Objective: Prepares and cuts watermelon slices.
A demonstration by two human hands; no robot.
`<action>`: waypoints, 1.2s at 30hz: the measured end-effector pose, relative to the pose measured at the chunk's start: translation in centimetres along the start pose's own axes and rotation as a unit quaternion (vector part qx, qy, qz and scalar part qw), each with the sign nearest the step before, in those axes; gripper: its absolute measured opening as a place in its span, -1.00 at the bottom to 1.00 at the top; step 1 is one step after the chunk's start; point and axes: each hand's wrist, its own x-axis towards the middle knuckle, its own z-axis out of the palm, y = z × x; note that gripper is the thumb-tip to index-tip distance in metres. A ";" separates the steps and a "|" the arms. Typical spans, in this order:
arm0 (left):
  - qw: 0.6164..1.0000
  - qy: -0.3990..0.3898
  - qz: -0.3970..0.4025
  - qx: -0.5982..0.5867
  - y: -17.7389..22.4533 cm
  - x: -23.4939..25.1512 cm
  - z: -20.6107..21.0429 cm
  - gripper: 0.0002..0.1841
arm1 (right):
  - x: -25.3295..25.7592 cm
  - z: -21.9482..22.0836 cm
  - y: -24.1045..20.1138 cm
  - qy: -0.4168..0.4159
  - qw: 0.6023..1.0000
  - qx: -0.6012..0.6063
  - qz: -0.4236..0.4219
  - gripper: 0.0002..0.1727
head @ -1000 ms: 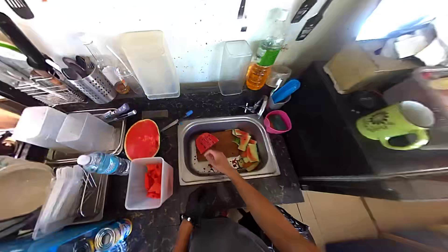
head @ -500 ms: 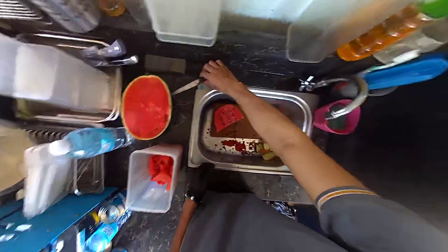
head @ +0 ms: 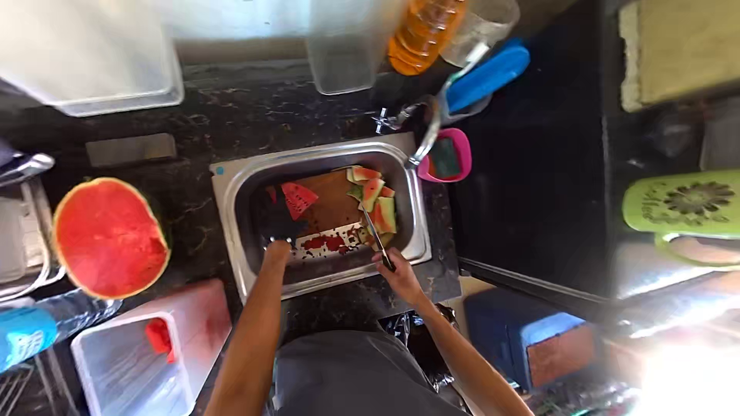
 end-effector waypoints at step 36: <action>0.989 0.011 -0.145 0.036 -3.0 3.0 5.8 -0.40 | -3.0 1.0 10.1 0.242 0.962 0.003 -0.128 -0.69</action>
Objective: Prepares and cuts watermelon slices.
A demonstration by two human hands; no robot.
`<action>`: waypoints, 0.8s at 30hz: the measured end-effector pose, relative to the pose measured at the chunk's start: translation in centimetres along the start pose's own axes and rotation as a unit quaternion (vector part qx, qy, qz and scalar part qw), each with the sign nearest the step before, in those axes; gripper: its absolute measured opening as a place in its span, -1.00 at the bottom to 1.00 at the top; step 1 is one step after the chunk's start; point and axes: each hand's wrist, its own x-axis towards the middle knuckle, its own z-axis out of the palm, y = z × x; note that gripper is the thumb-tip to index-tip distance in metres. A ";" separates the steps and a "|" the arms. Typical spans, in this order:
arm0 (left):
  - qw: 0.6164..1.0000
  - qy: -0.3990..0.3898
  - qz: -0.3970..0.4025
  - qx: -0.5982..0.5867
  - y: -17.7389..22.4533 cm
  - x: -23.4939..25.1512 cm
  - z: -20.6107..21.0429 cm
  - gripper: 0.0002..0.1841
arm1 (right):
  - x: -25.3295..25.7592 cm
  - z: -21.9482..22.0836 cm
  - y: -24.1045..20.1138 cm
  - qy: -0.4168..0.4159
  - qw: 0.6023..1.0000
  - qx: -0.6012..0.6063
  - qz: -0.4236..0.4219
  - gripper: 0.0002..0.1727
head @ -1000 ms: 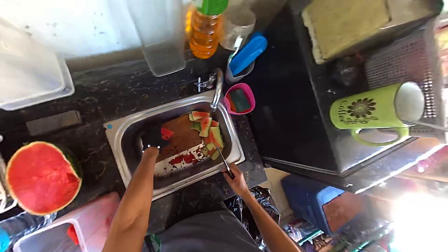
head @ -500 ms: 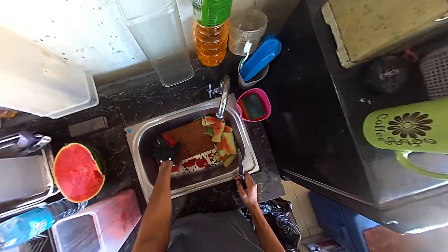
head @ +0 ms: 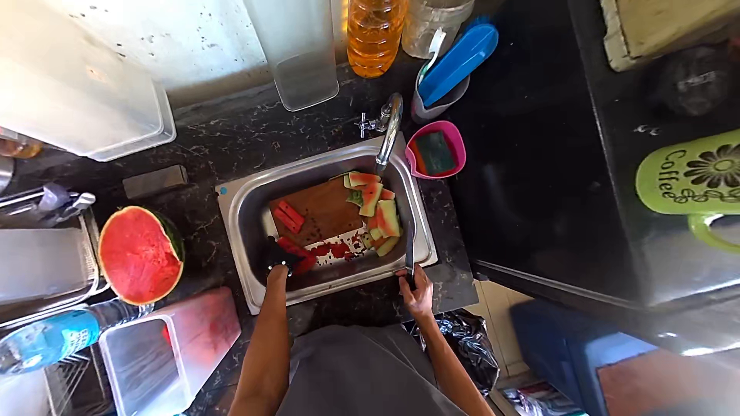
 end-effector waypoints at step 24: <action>0.920 0.001 0.342 -0.192 16.1 1.9 -2.0 -0.51 | 0.0 0.4 -1.0 -0.006 0.997 0.046 0.062 -0.71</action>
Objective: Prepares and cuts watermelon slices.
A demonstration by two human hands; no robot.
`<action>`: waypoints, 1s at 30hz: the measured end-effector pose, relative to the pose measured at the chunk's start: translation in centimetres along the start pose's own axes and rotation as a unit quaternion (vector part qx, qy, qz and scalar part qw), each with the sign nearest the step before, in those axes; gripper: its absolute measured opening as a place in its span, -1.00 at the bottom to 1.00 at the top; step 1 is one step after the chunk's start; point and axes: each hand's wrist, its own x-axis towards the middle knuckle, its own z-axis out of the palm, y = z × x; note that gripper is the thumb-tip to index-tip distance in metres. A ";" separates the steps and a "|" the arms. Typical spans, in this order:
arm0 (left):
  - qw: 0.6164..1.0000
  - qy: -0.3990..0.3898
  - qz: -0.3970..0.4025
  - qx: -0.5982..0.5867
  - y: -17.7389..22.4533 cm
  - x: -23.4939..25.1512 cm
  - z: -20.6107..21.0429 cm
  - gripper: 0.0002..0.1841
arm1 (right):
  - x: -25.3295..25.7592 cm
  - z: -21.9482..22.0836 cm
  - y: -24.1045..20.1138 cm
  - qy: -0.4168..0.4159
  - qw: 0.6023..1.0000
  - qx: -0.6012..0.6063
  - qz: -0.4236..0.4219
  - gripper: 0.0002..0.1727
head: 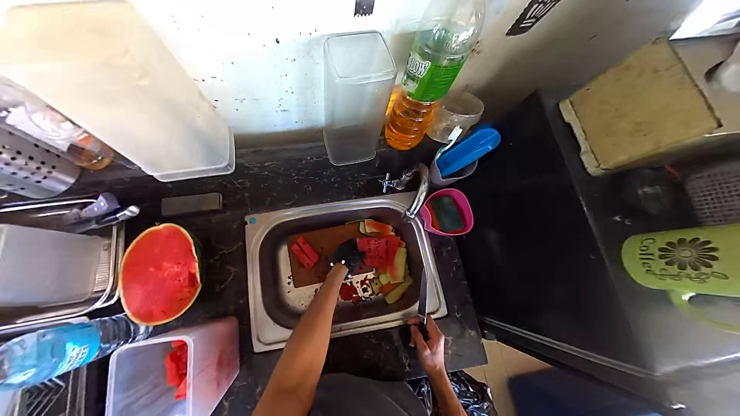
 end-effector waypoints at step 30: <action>0.911 0.086 -0.013 -0.403 -4.5 -6.9 -4.1 -0.68 | 4.0 0.1 -7.6 -0.270 0.952 -0.065 0.126 -0.42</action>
